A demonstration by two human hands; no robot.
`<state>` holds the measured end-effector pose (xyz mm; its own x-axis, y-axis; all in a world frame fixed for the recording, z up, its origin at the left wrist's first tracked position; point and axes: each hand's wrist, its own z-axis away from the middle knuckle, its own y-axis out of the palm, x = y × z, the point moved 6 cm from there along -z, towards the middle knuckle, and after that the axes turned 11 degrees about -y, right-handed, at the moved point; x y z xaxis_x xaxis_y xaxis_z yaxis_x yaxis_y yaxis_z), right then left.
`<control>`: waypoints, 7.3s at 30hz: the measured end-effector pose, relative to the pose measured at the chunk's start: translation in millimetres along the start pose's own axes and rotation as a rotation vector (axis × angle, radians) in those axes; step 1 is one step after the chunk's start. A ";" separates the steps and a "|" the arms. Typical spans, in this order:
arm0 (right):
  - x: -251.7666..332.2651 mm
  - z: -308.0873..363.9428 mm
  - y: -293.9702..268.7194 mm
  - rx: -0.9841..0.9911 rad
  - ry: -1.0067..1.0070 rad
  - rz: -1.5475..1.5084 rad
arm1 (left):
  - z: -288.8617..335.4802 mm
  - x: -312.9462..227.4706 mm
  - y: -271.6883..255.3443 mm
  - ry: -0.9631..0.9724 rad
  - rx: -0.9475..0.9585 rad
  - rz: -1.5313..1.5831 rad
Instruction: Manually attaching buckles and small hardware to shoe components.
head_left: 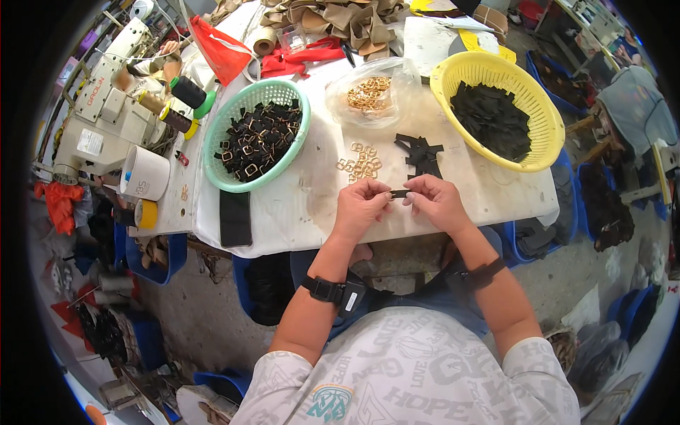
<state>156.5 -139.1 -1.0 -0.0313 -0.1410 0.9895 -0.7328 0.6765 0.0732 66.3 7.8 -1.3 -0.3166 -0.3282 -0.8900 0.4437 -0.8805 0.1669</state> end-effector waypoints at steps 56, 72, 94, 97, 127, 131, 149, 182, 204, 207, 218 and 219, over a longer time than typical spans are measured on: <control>-11.5 -7.5 14.1 0.055 0.308 -0.381 | 4.0 1.4 -2.7 0.078 0.012 0.010; -5.6 -7.4 21.1 0.024 0.219 -0.058 | 8.1 -2.7 -1.0 0.061 0.055 0.105; 2.1 3.5 26.5 -0.075 0.007 0.157 | 3.7 5.4 6.8 0.091 -0.113 -0.186; 5.7 5.5 27.7 -0.103 -0.045 0.215 | 4.4 4.6 7.7 0.147 -0.174 -0.269; -10.7 -3.8 14.6 0.113 0.308 -0.340 | 3.3 1.0 -1.4 0.036 0.249 -0.082; -12.1 -2.6 14.6 0.112 0.315 -0.354 | 4.1 -0.1 0.5 0.043 0.232 -0.073; -1.1 -2.3 20.3 0.086 0.240 -0.204 | 6.0 6.7 4.3 0.059 0.227 -0.148; 37.2 -8.8 19.0 0.207 -0.214 0.535 | 6.0 2.9 15.2 0.024 0.286 -0.382; 31.2 -13.6 32.7 0.248 -0.433 0.688 | 10.0 4.3 8.4 0.130 0.283 -0.299; 27.0 -12.6 31.7 0.189 -0.497 0.644 | 9.3 6.8 8.7 0.126 0.297 -0.291; 28.0 -13.7 27.2 0.208 -0.451 0.575 | 12.1 3.0 11.2 0.148 0.305 -0.369; 26.7 -13.5 25.9 0.207 -0.453 0.566 | 13.0 1.6 12.4 0.152 0.306 -0.385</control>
<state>145.9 -115.6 28.9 -0.6846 -0.1258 0.7180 -0.6333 0.5904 -0.5003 60.4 -8.1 4.8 -0.2735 0.0729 -0.9591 0.0459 -0.9950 -0.0887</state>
